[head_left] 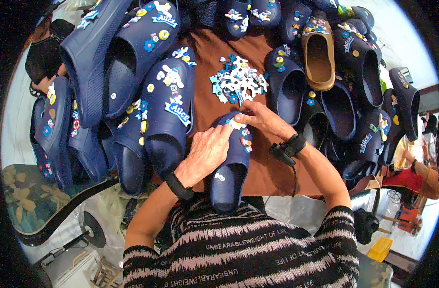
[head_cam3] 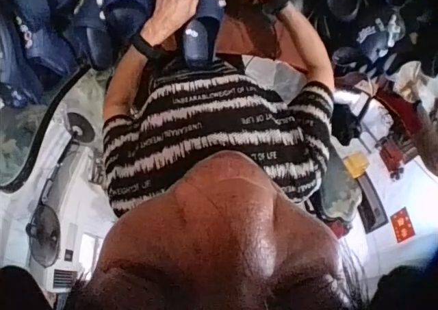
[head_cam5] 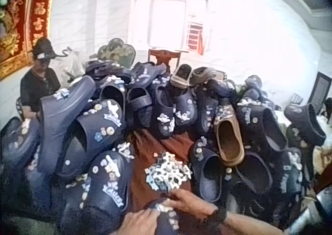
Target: Attaching decorative charms into the holes of clog-style shoes.
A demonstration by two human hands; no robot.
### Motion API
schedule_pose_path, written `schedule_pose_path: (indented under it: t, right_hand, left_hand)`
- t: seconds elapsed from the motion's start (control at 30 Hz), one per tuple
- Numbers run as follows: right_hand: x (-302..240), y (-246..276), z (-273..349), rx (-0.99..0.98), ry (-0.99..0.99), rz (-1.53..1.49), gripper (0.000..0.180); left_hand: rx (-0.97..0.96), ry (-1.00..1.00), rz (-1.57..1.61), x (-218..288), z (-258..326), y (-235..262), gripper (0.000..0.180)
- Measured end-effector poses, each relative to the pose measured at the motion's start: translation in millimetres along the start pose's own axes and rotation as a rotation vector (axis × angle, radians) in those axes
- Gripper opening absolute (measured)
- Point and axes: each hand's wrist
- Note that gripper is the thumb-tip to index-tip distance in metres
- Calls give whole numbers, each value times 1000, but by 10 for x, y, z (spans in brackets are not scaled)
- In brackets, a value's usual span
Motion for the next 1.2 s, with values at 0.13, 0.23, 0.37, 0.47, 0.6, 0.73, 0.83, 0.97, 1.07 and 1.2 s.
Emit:
schedule_pose_path:
  t: [0.13, 0.23, 0.37, 0.47, 0.6, 0.73, 0.83, 0.97, 1.07, 1.2]
  right_hand:
    - [59, -30, 117, 101, 79, -256, 26]
    - [-69, 8, 270, 163, 69, -157, 17]
    - [-174, -72, 309, 185, 133, 150, 21]
    - [-177, -57, 266, 146, 167, 247, 22]
    - [-286, -43, 211, 79, 186, 474, 20]
    - [-342, -97, 183, 68, 244, 564, 15]
    - [-321, -62, 143, 38, 271, 568, 22]
    - [-341, 14, 106, -51, 201, 541, 22]
    - [-367, 52, 91, -85, 195, 485, 23]
    - [-343, 75, 83, -130, 176, 457, 26]
  left_hand:
    - [32, 41, 82, 22, -42, 17, 37]
    - [7, -6, 45, 20, -53, 52, 44]
    - [-58, -15, -8, 20, -50, 54, 50]
    - [-67, -19, -11, 36, -65, 80, 51]
    - [-54, -15, -15, 50, -74, 60, 50]
    - [-65, -12, -22, 46, -67, 58, 47]
    - [-72, -14, -54, 47, -63, 37, 46]
    - [-67, -8, -32, 40, -63, 49, 45]
    - [-55, -11, -9, 30, -61, 62, 45]
    - [-90, -1, -30, 30, -72, 73, 46]
Point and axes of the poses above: each hand's wrist, its own z-axis away from the middle knuckle, its own y-axis out of the back of the hand, x = y × z, and after that the axes turned 8 degrees about -z, right-handed
